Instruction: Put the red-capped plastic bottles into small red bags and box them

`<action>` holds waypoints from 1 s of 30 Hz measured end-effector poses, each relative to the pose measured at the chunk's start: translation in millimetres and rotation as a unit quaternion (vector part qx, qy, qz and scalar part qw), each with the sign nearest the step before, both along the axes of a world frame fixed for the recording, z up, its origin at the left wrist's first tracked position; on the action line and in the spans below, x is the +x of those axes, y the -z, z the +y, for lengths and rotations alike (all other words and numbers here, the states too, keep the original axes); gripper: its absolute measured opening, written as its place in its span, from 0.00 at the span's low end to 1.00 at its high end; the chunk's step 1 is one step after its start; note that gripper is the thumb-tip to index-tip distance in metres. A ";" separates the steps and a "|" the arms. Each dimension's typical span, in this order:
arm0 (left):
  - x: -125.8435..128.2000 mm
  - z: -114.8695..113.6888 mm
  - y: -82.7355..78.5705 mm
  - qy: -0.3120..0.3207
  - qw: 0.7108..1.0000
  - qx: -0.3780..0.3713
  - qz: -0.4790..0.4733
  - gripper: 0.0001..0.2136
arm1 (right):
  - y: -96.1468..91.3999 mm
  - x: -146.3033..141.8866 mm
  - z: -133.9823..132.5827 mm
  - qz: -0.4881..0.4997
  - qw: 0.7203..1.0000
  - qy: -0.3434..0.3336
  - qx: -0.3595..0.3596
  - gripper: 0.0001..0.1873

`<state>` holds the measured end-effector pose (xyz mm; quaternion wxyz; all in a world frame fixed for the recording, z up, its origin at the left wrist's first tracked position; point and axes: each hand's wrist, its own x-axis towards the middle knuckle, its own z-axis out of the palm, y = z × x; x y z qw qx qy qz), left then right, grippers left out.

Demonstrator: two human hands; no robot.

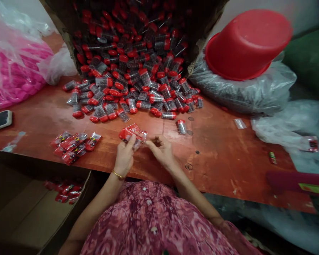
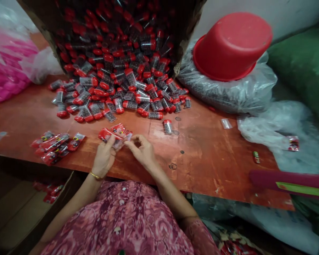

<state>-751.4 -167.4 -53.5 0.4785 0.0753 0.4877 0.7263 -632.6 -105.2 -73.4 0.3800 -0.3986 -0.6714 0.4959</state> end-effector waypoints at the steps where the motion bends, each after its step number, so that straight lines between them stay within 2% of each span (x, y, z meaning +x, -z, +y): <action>1: -12.3 -1.5 1.1 -0.033 0.999 -0.003 -0.003 0.15 | -0.9 9.5 11.4 -0.065 0.996 0.025 0.064 0.15; 3: -41.2 -6.5 4.5 -0.131 0.991 -0.014 -0.010 0.13 | 0.5 33.5 39.0 -0.202 0.958 0.108 0.171 0.17; 5: -67.7 -13.8 8.1 -0.250 0.968 -0.030 -0.012 0.13 | 6.8 57.5 66.0 -0.317 0.909 0.170 0.210 0.20; 7: -82.3 -21.7 9.7 -0.315 0.949 -0.034 0.007 0.16 | 16.0 74.1 83.7 -0.390 0.880 0.157 0.220 0.21; 10: -76.4 -29.9 6.4 -0.297 0.955 -0.014 0.015 0.25 | 28.8 79.2 87.0 -0.417 0.874 0.064 0.240 0.16; 13: -57.1 -28.7 0.2 -0.239 0.969 0.002 -0.058 0.31 | 36.6 70.3 74.1 -0.377 0.880 0.002 0.288 0.17; 15: -51.8 -24.8 -2.7 -0.228 0.969 0.016 -0.095 0.32 | 39.8 64.9 66.3 -0.353 0.882 0.000 0.313 0.19; 17: -55.6 -22.0 -4.1 -0.247 0.963 0.033 -0.099 0.29 | 42.5 62.7 62.2 -0.340 0.883 0.008 0.323 0.20; 22: -73.7 -26.4 -3.8 -0.312 0.949 0.029 -0.035 0.26 | 47.9 65.0 62.5 -0.328 0.887 0.014 0.325 0.20; 24: -73.4 -28.6 -3.1 -0.307 0.951 0.000 -0.046 0.23 | 49.0 65.2 62.8 -0.329 0.885 0.018 0.328 0.19; 28: -61.7 -25.0 -3.7 -0.294 0.942 -0.046 -0.153 0.20 | 49.6 64.5 62.1 -0.325 0.883 0.021 0.338 0.19; 30: -53.7 -19.4 -4.4 -0.270 0.952 -0.048 -0.140 0.20 | 49.6 64.3 61.8 -0.322 0.882 0.023 0.343 0.19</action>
